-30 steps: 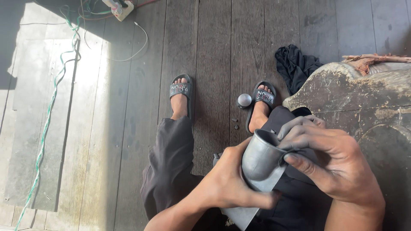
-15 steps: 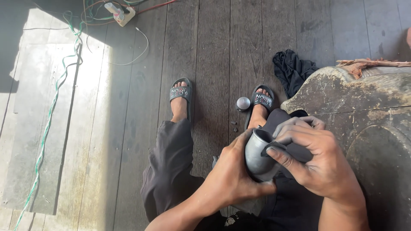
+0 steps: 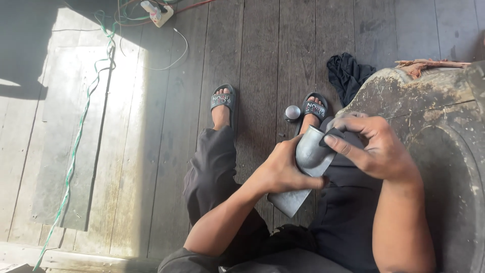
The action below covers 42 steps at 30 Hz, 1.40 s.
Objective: A person is manually sanding a cast metal engine component using a small piece of sandpaper to smooth the surface.
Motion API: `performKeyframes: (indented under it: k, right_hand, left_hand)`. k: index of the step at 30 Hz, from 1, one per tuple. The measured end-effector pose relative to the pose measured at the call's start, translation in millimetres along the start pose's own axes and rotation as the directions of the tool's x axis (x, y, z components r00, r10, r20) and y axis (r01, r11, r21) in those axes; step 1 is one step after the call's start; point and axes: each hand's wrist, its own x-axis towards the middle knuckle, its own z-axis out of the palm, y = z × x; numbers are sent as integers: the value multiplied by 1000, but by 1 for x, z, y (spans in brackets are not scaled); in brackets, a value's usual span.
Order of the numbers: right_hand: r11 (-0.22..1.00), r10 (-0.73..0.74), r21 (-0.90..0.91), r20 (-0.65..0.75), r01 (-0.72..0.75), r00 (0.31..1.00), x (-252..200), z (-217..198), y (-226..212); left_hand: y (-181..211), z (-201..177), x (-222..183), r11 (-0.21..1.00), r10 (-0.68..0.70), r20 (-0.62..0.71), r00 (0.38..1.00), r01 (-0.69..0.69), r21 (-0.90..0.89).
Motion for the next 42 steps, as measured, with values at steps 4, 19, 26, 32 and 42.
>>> performKeyframes:
  k: [4, 19, 26, 32, 42]
  right_hand:
    - [986, -123, 131, 186, 99, 975, 6, -12, 5]
    - [973, -134, 206, 111, 110, 985, 10, 8, -5]
    - [966, -232, -76, 161, 247, 959, 37, 12, -60]
    - [937, -308, -115, 167, 329, 937, 50, 25, -75]
    - [980, -198, 20, 52, 198, 979, 20, 21, -52]
  left_hand:
    - [-8, 2, 4, 1000, 8, -14, 1000, -7, 12]
    - [-7, 0, -8, 991, 66, -79, 995, -74, -109]
    - [8, -9, -14, 965, 129, -131, 983, -155, -213]
    - [20, -28, -19, 951, 130, -185, 974, -175, -254]
    - [24, -15, -18, 963, 119, -116, 986, -143, -229]
